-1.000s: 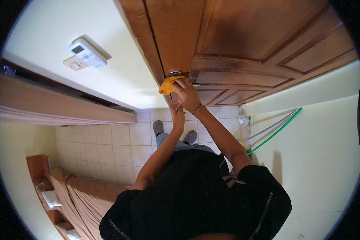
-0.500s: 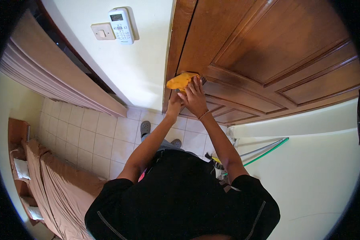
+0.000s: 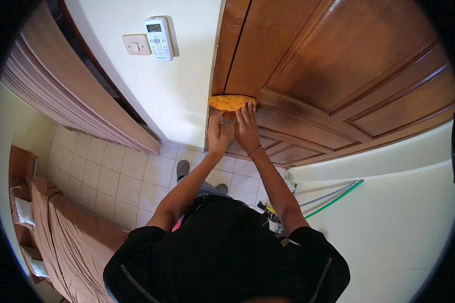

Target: Cleaning the surface and handle of a wooden hotel room door with a cloth.

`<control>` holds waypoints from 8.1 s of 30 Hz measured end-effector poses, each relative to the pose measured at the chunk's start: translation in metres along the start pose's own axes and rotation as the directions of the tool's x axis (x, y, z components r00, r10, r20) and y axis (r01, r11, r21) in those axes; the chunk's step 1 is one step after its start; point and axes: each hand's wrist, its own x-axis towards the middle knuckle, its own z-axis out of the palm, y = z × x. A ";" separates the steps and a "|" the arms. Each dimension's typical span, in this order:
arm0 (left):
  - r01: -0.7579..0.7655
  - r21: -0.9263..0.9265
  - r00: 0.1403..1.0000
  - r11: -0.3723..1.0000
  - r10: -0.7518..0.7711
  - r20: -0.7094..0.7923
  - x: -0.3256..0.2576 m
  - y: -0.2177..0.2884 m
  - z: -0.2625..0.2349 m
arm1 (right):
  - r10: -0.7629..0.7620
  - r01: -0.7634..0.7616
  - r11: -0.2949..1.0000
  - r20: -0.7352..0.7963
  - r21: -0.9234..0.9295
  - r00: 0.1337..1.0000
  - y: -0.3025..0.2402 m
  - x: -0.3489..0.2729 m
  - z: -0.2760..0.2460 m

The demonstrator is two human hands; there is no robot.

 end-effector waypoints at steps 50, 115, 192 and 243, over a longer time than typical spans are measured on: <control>0.526 0.592 0.331 0.611 -0.788 0.519 -0.015 -0.294 -0.338 | 0.633 -0.644 0.761 -0.310 0.081 0.709 -0.104 0.045 0.079; 0.088 0.678 -0.029 0.730 -0.678 0.734 0.099 -0.367 -0.397 | 0.714 -0.847 0.529 -0.573 0.063 0.403 -0.133 0.110 0.117; 0.345 0.813 -0.025 0.470 -0.861 0.509 0.095 -0.363 -0.435 | 0.671 -0.756 0.604 -0.673 0.252 0.311 -0.120 0.034 0.125; -0.033 0.685 -0.031 0.728 -0.686 0.727 0.100 -0.357 -0.427 | 0.937 -0.408 0.173 -0.278 0.896 -0.212 -0.115 0.068 0.235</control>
